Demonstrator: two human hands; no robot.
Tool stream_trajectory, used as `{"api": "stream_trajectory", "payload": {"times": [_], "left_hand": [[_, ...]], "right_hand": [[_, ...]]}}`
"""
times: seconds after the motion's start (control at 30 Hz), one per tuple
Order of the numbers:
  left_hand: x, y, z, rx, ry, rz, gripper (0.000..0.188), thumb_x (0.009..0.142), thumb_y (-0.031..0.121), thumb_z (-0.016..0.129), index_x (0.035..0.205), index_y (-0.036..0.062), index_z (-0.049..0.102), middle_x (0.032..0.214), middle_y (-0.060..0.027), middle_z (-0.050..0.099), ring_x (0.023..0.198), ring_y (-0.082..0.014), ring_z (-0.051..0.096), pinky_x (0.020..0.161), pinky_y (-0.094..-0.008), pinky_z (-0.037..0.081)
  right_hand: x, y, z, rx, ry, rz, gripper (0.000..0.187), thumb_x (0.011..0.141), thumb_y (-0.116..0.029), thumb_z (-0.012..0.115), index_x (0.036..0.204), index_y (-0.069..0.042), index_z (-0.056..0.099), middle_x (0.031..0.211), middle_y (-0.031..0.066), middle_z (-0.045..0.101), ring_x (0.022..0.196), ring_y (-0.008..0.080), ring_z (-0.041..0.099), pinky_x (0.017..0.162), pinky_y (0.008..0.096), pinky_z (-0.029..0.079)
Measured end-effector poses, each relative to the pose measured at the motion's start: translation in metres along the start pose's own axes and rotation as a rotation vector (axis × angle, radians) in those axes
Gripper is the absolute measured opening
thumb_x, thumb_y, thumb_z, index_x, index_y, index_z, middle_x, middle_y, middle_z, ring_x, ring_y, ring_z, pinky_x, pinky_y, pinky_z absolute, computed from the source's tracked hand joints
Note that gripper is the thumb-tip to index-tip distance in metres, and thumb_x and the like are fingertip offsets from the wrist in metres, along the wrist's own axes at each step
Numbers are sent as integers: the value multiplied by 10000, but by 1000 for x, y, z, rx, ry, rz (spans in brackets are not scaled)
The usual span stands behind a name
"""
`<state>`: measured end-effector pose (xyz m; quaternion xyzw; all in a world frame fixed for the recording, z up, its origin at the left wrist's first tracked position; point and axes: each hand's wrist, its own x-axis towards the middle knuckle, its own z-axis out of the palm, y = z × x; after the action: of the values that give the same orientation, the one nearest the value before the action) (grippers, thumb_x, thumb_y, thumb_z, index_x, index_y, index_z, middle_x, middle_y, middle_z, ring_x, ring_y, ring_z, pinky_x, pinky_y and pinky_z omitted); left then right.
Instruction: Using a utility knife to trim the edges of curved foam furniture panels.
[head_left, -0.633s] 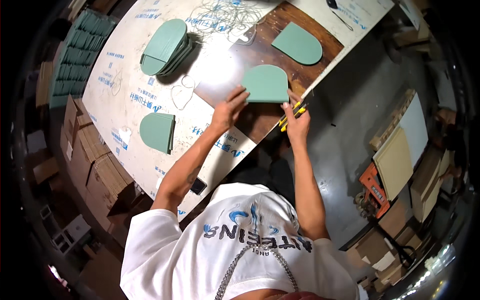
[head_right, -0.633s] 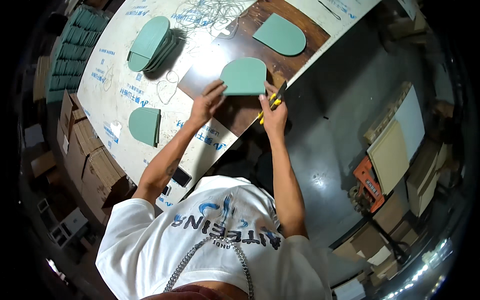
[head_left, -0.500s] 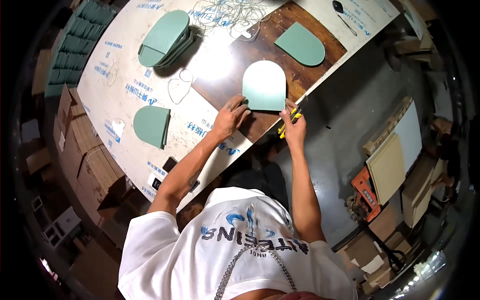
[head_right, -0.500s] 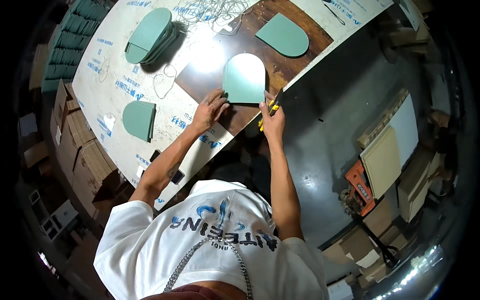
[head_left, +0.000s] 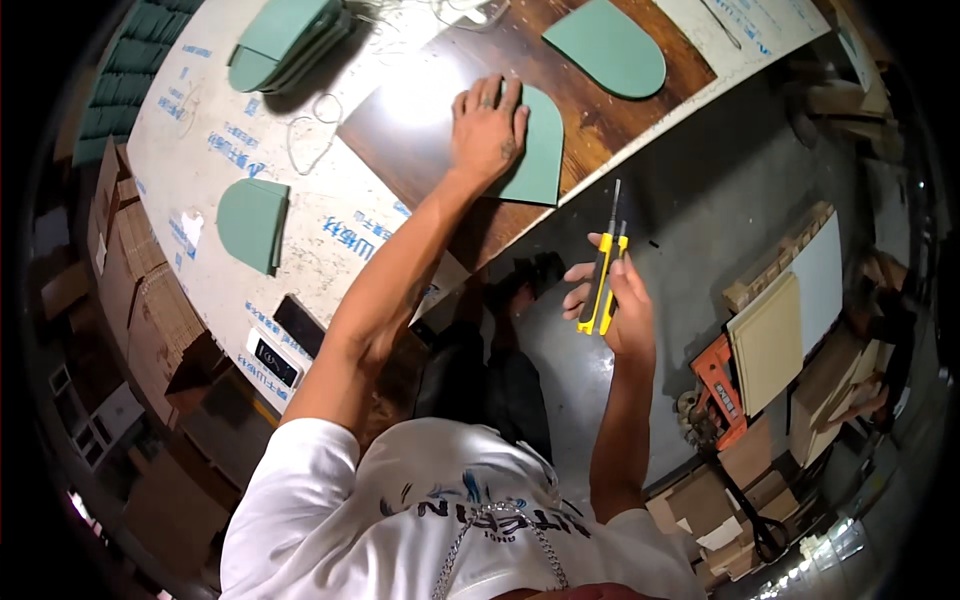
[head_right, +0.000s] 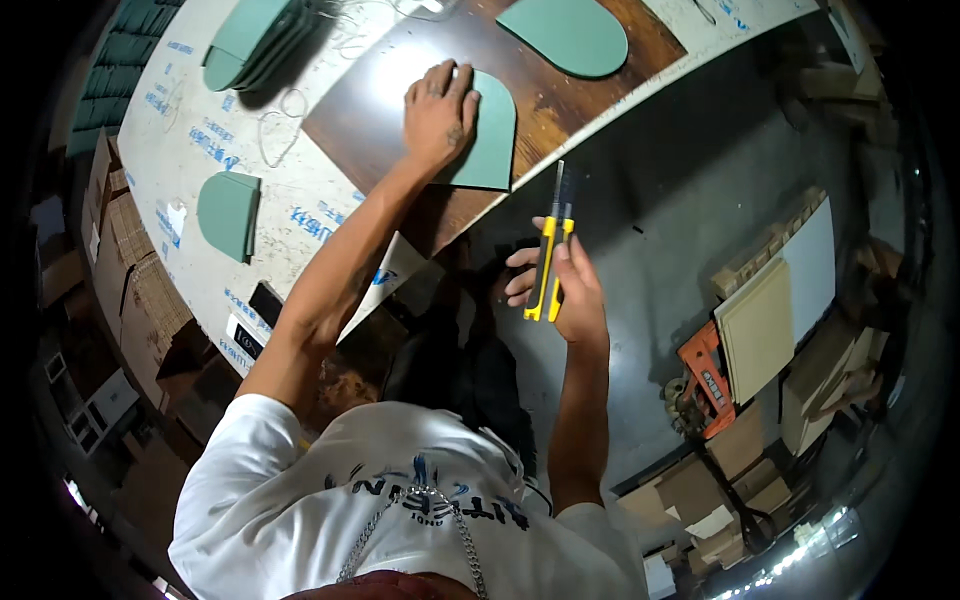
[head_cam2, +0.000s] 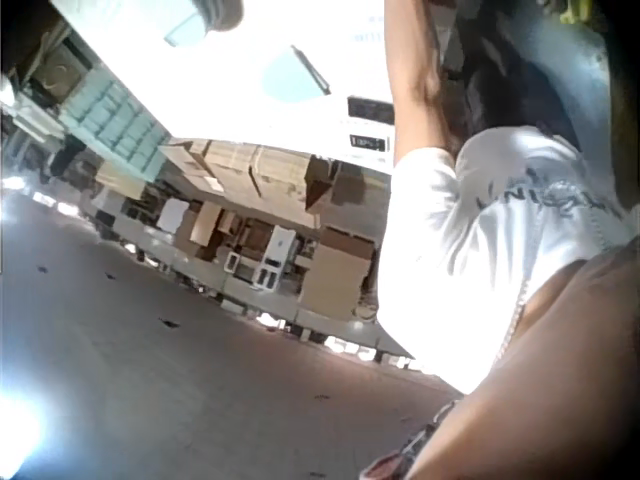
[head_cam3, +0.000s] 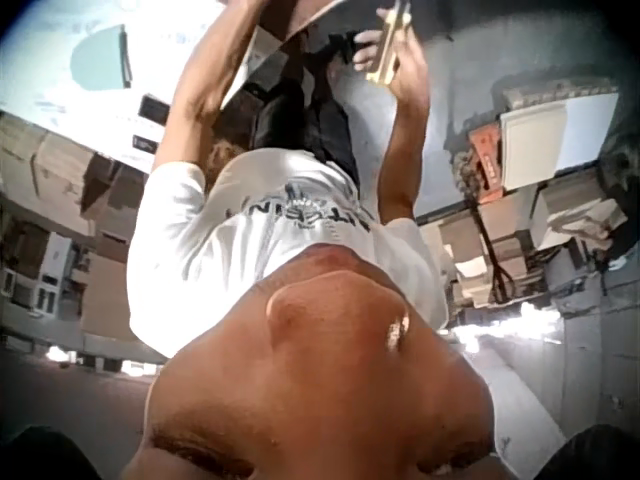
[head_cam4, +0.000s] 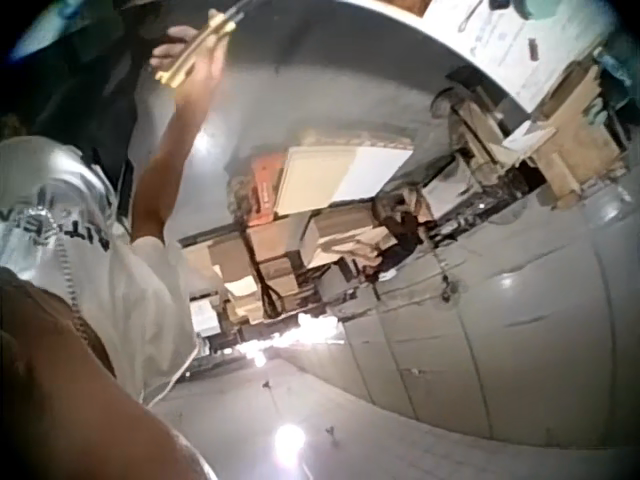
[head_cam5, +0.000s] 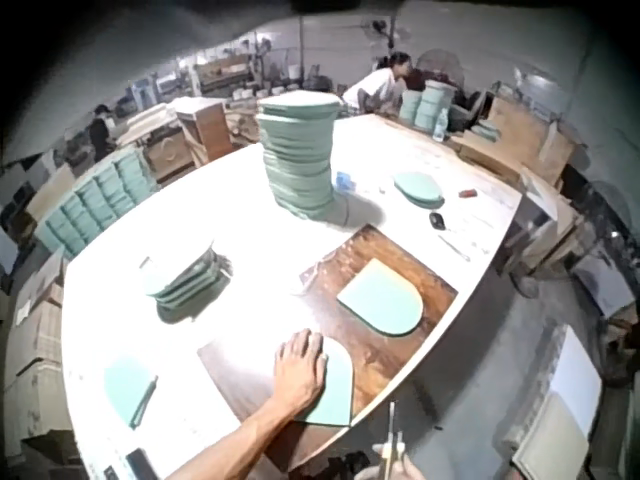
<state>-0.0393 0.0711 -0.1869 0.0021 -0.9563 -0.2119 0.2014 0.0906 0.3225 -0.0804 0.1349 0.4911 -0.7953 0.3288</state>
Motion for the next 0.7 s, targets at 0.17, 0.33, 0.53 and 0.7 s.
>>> {"api": "stream_trajectory", "payload": {"times": [0.17, 0.33, 0.53, 0.7], "left_hand": [[-12, 10, 3, 69, 64, -6, 382, 960, 249, 562, 1286, 51, 579, 1264, -176, 578, 1228, -375, 510, 1027, -500, 349], [-16, 11, 6, 20, 130, 16, 362, 962, 250, 571, 1275, 70, 580, 1263, -168, 584, 1212, -370, 523, 1013, -513, 349], [-14, 23, -10, 38, -13, -87, 403, 966, 228, 547, 1320, 38, 561, 1308, -226, 561, 1215, -395, 520, 1031, -511, 376], [-14, 21, -4, 65, 2, -91, 397, 963, 221, 549, 1315, 38, 566, 1298, -221, 568, 1207, -387, 524, 1025, -511, 375]], "right_hand": [[5, 14, -20, -88, -117, 6, 491, 1097, -345, 325, 1409, 24, 415, 947, 185, 676, 644, 188, 660, 582, 298, 545], [15, 32, -28, -116, -57, 28, 555, 1089, -385, 279, 1382, 66, 414, 867, 198, 650, 551, 179, 616, 474, 279, 497], [16, 37, -28, -499, 119, 1, 491, 1064, -350, 424, 1396, -1, 519, 945, 127, 654, 759, 181, 639, 671, 289, 513], [23, 59, -35, -1261, 288, -436, 453, 952, -249, 641, 1370, -82, 593, 1011, 109, 618, 868, 262, 626, 736, 345, 525]]}}
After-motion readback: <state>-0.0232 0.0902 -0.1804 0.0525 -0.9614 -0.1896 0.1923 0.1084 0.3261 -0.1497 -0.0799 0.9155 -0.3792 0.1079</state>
